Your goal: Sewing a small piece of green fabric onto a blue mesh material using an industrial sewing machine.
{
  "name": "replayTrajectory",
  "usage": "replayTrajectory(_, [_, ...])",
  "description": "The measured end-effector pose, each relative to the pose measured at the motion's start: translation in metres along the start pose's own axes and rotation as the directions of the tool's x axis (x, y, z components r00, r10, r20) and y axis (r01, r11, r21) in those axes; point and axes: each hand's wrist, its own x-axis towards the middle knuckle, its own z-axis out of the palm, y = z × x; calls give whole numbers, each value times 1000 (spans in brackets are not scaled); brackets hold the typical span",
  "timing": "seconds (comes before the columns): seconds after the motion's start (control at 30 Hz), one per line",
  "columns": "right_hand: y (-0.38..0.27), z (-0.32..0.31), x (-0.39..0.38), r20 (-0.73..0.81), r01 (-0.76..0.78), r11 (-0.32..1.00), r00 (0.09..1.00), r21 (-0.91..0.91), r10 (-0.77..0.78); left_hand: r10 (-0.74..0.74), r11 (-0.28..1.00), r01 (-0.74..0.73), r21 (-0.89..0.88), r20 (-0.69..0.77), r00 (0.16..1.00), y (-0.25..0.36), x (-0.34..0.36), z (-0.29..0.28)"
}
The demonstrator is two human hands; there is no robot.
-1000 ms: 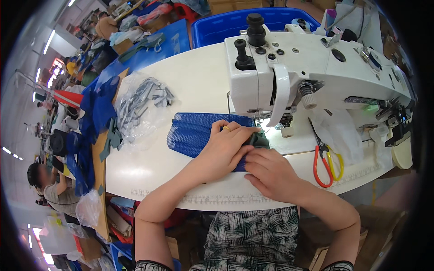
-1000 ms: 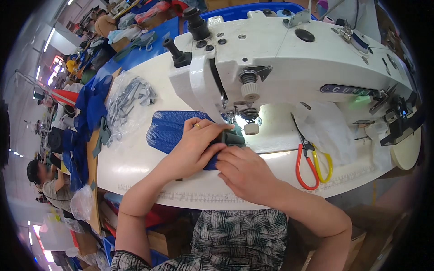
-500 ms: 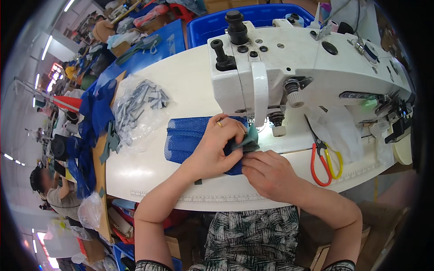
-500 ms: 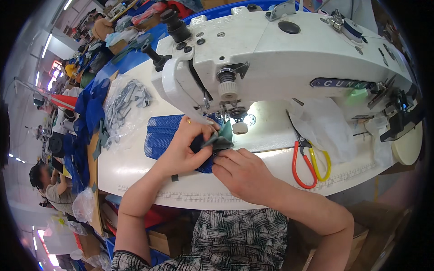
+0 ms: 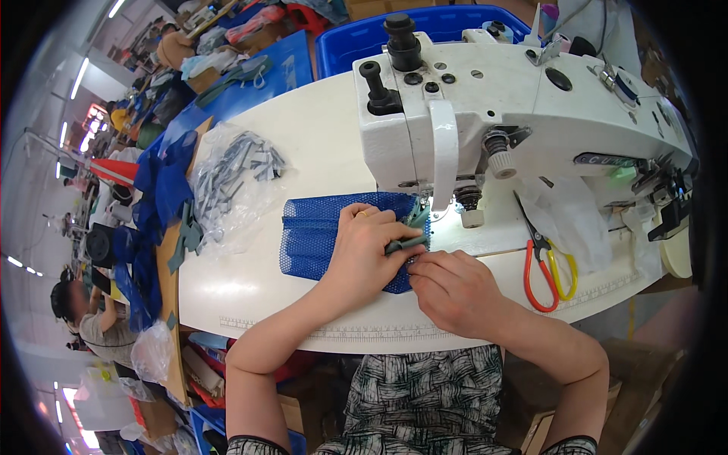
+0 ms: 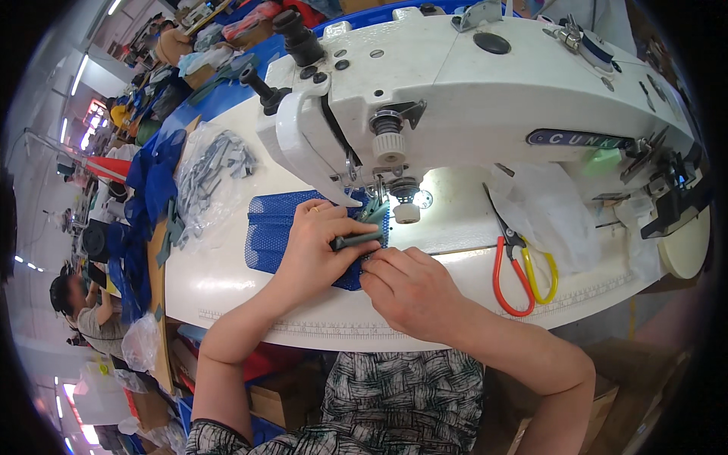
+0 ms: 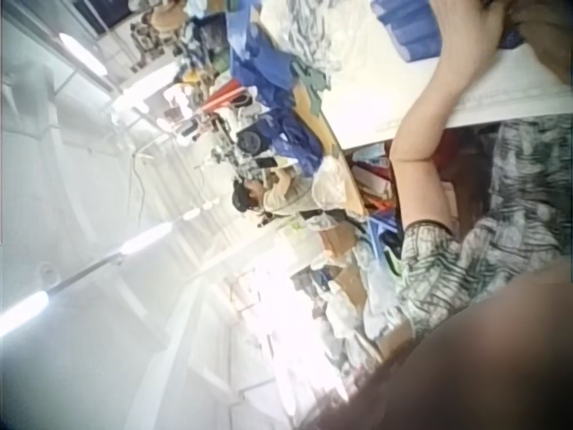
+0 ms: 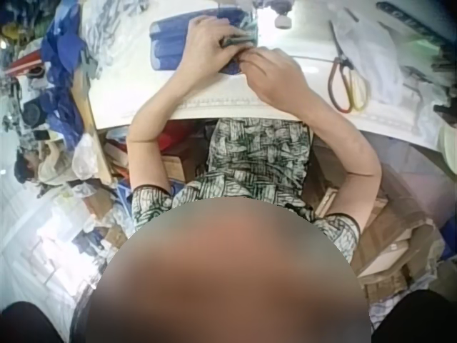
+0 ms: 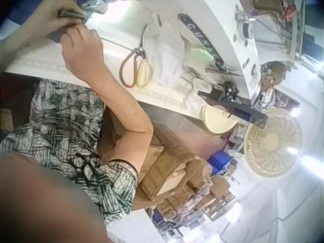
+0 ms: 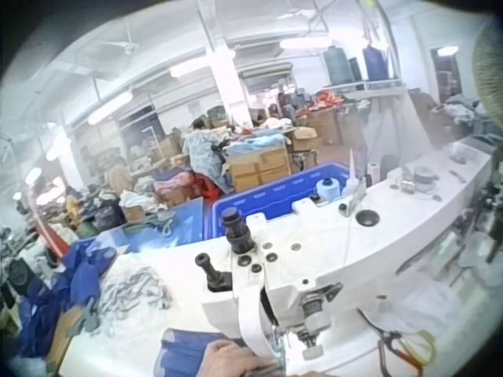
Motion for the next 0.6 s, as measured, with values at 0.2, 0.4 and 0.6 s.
replayTrajectory(0.2, [-1,-3,-1,36,-4,1000,999,-26,5,261,964,-257,66,-68,963,1,1,2])
replayTrajectory(0.4, [1,-7,-3,-16,-5,999,1000,-33,4,168,985,-170,12,108,980,-4,-4,0])
replayTrajectory(0.6, [1,-8,-3,-3,-5,999,1000,-51,5,144,989,-142,-41,28,989,-2,-9,11])
